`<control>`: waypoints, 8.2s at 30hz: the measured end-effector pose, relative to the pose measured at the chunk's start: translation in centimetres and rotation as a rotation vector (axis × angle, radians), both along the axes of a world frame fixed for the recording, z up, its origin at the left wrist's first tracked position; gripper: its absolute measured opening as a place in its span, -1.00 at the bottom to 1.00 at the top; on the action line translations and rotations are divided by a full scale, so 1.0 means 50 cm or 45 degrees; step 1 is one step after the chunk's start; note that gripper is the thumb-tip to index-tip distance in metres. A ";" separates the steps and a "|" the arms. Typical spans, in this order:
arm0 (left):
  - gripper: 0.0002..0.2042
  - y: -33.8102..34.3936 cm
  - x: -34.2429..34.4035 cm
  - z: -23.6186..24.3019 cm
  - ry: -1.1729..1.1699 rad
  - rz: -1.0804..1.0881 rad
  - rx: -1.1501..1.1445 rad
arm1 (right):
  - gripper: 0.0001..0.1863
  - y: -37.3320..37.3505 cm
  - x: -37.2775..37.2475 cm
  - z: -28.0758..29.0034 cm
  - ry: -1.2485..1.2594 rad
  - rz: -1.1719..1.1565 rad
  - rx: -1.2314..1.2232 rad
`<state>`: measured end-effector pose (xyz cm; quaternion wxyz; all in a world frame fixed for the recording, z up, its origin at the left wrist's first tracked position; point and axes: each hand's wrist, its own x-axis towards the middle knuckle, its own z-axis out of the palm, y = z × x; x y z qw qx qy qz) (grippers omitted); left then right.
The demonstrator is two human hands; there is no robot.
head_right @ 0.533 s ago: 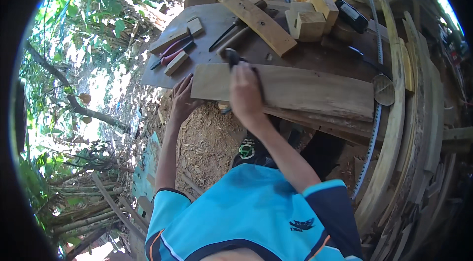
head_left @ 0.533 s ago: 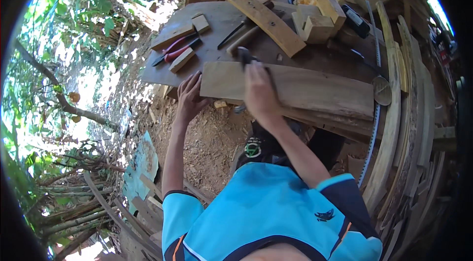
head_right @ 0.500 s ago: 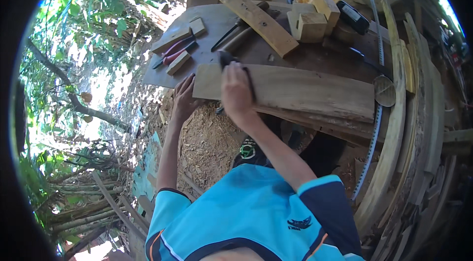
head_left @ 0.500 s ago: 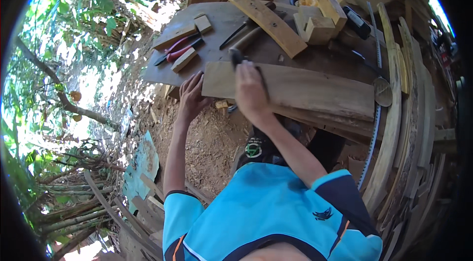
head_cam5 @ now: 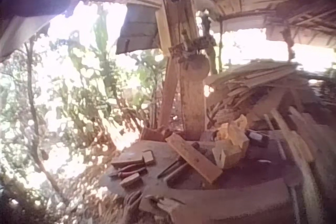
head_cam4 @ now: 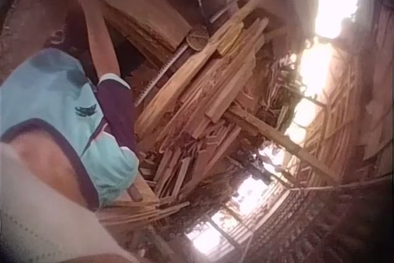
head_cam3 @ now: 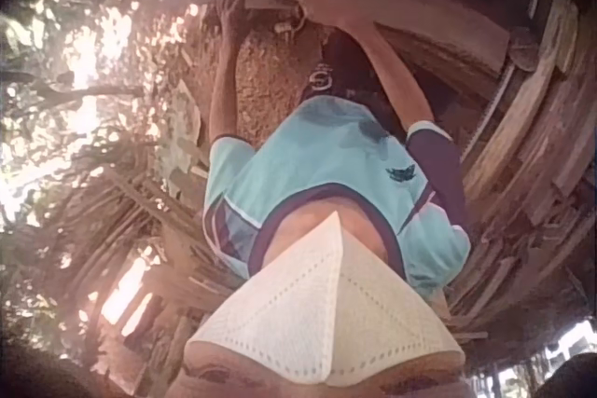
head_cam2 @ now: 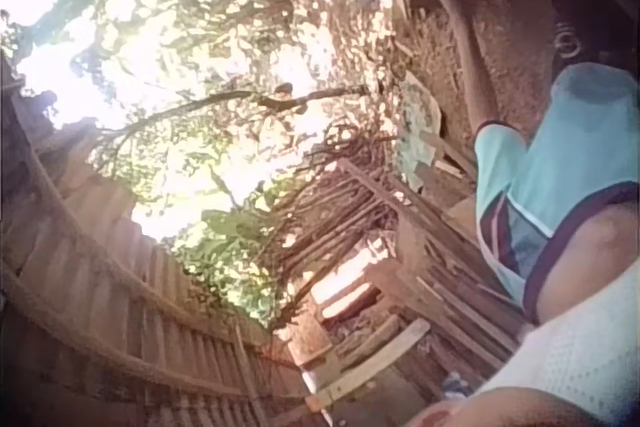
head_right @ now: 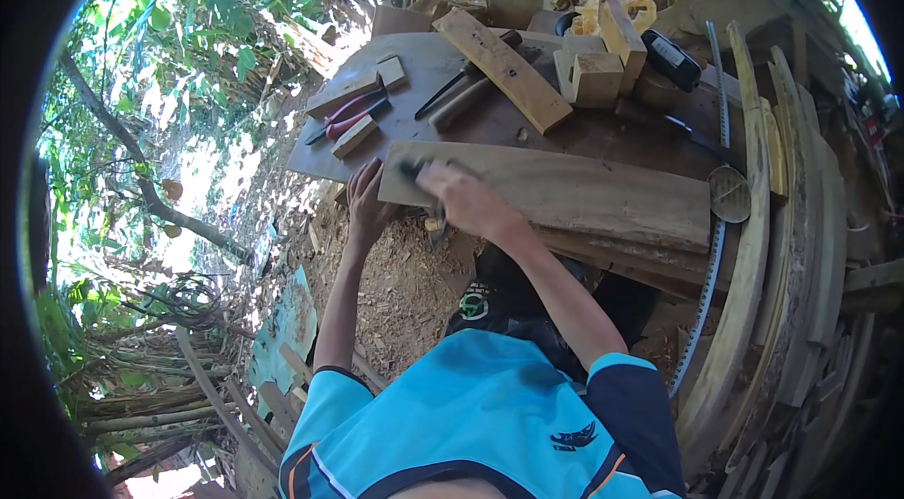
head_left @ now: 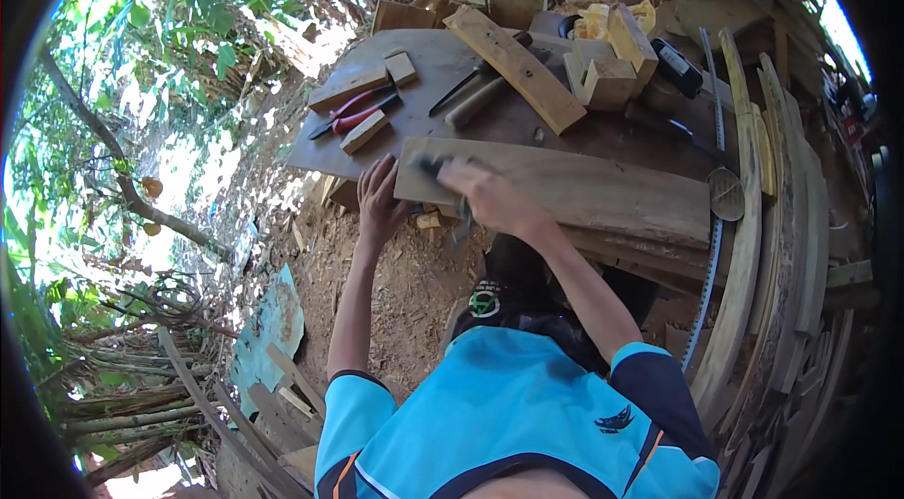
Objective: The person smooths a small rectangular piece of wood with a sanding block, then uses a chisel to carve and shape the wood on a workbench. The person holds the wood steady with one hand while applying the chisel with the other.
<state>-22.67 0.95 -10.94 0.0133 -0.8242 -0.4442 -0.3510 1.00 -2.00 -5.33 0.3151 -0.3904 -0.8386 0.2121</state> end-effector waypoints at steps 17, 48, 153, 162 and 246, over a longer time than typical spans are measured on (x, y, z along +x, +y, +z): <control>-0.50 0.000 0.002 0.000 -0.017 -0.009 -0.029 | -0.75 0.074 -0.035 0.098 -0.050 -0.250 0.425; -0.40 -0.011 0.001 0.148 0.445 0.022 -0.636 | -0.67 -0.192 0.360 0.005 0.070 -1.200 0.402; -0.53 -0.063 0.389 0.096 -0.103 -0.375 -0.356 | -0.64 -0.191 0.212 0.002 -0.104 -0.552 0.263; -0.52 -0.091 0.406 0.133 -0.140 -0.295 -0.287 | -0.73 -0.212 0.511 0.098 -0.181 -1.560 0.393; -0.66 0.310 0.301 0.168 -0.039 -0.235 -0.692 | -0.76 -0.257 0.372 0.179 2.170 -0.712 0.137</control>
